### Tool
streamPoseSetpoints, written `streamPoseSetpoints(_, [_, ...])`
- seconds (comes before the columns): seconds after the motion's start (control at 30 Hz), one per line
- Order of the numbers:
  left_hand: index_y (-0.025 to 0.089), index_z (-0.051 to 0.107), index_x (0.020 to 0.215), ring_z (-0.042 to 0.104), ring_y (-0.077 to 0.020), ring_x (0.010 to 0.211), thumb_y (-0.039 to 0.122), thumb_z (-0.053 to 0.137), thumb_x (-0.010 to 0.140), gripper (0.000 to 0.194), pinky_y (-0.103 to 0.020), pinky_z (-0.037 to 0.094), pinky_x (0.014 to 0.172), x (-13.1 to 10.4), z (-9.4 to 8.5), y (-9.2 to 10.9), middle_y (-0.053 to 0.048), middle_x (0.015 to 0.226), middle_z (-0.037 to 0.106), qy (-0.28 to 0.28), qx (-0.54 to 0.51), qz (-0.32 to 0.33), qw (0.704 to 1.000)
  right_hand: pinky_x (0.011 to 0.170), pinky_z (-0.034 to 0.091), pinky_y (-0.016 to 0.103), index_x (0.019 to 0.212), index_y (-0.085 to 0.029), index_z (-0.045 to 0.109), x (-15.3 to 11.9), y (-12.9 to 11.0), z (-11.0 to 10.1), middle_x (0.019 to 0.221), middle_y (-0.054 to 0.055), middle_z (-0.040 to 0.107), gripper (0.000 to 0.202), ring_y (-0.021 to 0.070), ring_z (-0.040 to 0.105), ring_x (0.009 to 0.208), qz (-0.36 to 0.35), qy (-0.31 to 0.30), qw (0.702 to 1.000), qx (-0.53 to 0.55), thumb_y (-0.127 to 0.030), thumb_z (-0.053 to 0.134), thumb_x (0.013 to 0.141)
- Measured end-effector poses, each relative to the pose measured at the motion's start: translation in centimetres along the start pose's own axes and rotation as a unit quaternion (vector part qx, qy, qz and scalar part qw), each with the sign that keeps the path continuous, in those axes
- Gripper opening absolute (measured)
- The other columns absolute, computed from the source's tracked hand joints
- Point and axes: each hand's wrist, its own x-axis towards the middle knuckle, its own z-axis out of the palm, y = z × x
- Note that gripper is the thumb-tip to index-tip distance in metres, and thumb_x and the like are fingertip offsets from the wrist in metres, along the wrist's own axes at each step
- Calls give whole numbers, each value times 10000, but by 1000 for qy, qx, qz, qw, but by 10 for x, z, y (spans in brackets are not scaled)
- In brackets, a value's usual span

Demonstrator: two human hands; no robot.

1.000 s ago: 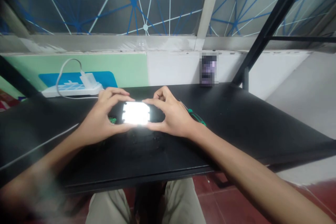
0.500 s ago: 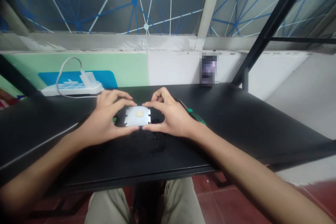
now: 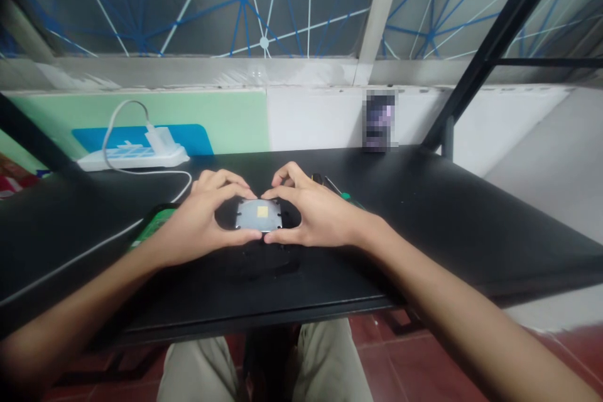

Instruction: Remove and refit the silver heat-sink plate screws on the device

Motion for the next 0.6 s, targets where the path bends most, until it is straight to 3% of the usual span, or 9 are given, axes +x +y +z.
streamPoseSetpoints(0.23, [239,608,995,454,-296,1120,455,788,744,377,-487,370,976,-7,0,7,-46,1227,546,-76,-3,-6,997,989,530,404,1149,-246,698,-3,-9,-3,1272,85,413,482,223,569,1116,13,-58,998,20,-508,791,755])
streamPoseSetpoints(0.4, [232,612,949,445,-313,1143,462,781,739,354,-487,374,960,-9,5,7,-58,1227,549,-90,21,8,996,918,555,409,1160,-264,699,-4,-10,-1,1279,76,419,475,201,599,1017,27,-93,995,-9,-519,774,766])
streamPoseSetpoints(0.6, [230,618,956,461,-319,1123,535,778,761,396,-488,380,936,-7,9,6,-63,1187,569,-108,30,12,994,916,546,408,1188,-239,697,-4,-8,1,1261,90,448,498,220,591,1053,12,-108,994,-21,-520,762,781])
